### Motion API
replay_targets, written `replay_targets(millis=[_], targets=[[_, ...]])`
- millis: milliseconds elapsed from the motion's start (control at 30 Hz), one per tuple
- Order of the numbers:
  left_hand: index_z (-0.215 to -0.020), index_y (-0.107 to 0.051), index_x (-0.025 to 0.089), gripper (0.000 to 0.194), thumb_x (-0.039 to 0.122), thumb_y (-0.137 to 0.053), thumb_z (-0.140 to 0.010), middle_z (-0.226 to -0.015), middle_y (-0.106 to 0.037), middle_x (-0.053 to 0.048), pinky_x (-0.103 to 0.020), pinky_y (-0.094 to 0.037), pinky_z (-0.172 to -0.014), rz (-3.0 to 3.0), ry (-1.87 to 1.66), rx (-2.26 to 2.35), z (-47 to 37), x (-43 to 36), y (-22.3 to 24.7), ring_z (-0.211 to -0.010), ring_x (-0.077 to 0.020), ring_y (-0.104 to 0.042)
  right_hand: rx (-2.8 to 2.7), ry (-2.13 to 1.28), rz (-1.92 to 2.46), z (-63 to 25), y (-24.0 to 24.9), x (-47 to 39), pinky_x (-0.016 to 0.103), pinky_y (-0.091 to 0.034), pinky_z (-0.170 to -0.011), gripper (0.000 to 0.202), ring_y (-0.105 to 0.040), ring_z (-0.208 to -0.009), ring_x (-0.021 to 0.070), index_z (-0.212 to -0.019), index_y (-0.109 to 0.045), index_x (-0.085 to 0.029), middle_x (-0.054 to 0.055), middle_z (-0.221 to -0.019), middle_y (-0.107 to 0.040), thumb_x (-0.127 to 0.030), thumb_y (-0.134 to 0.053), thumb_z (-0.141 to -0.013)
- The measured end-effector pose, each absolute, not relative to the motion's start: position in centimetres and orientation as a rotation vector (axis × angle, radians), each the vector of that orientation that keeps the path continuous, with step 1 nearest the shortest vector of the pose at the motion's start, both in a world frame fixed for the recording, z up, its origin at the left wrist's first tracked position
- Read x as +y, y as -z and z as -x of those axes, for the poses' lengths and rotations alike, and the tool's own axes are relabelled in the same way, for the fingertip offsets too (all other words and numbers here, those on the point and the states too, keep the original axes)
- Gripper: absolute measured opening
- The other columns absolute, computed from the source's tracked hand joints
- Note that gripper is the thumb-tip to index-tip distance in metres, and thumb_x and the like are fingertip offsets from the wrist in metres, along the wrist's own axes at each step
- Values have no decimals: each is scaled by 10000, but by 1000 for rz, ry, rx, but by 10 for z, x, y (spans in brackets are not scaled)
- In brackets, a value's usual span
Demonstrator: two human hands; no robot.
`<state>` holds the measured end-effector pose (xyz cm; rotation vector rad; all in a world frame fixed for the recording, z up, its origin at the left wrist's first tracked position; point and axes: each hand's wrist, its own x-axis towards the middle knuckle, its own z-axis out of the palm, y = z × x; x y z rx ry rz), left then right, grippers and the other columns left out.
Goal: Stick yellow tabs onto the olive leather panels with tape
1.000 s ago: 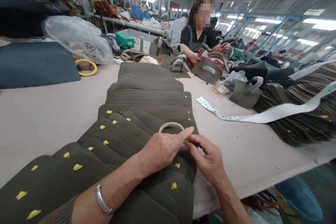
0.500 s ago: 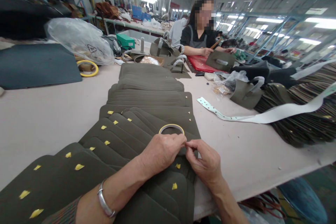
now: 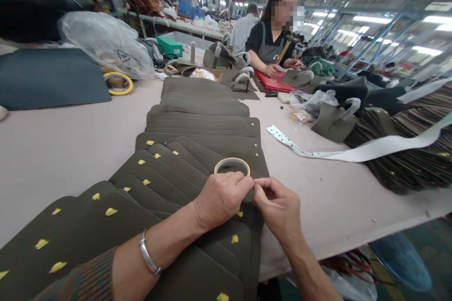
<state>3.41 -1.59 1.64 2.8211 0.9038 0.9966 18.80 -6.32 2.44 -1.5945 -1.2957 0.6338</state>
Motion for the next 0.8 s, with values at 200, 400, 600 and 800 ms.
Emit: replay_targets(millis=[200, 400, 600, 800], targets=[[-770, -525, 182, 266, 167, -341, -962, -669, -531, 4, -258, -386, -550, -2724, -1134, 858, -36, -21, -22, -598, -137, -494, -1120, -853, 1529, -190, -22, -55, 228, -485, -450, 201, -564, -446, 123, -696, -677, -160, -8, -515, -622, -360, -683, -712], [-835, -531, 186, 165, 180, -419, -955, -736, -568, -1, -283, -449, -607, -2753, -959, 953, -38, -24, -19, -676, -165, -539, -876, -1024, 1607, -231, -2, -46, 229, -527, -474, 344, -594, -520, 125, -751, -712, -125, 15, -603, -652, -413, -808, -590], [-878, -544, 192, 59, 180, -505, -921, -821, -608, -25, -336, -488, -650, -2823, -406, 1088, -42, -15, -10, -802, -228, -566, -1046, -1078, 1746, -247, 2, -45, 192, -431, -403, 391, -506, -409, 76, -746, -719, -116, 10, -557, -630, -480, -781, -617], [-891, -545, 183, 65, 177, -491, -924, -849, -602, -38, -357, -499, -662, -2807, -331, 1076, -43, -16, -11, -817, -237, -559, -1274, -963, 1857, -240, 8, -40, 219, -394, -402, 343, -495, -421, 105, -769, -709, -139, -8, -531, -585, -473, -662, -709]])
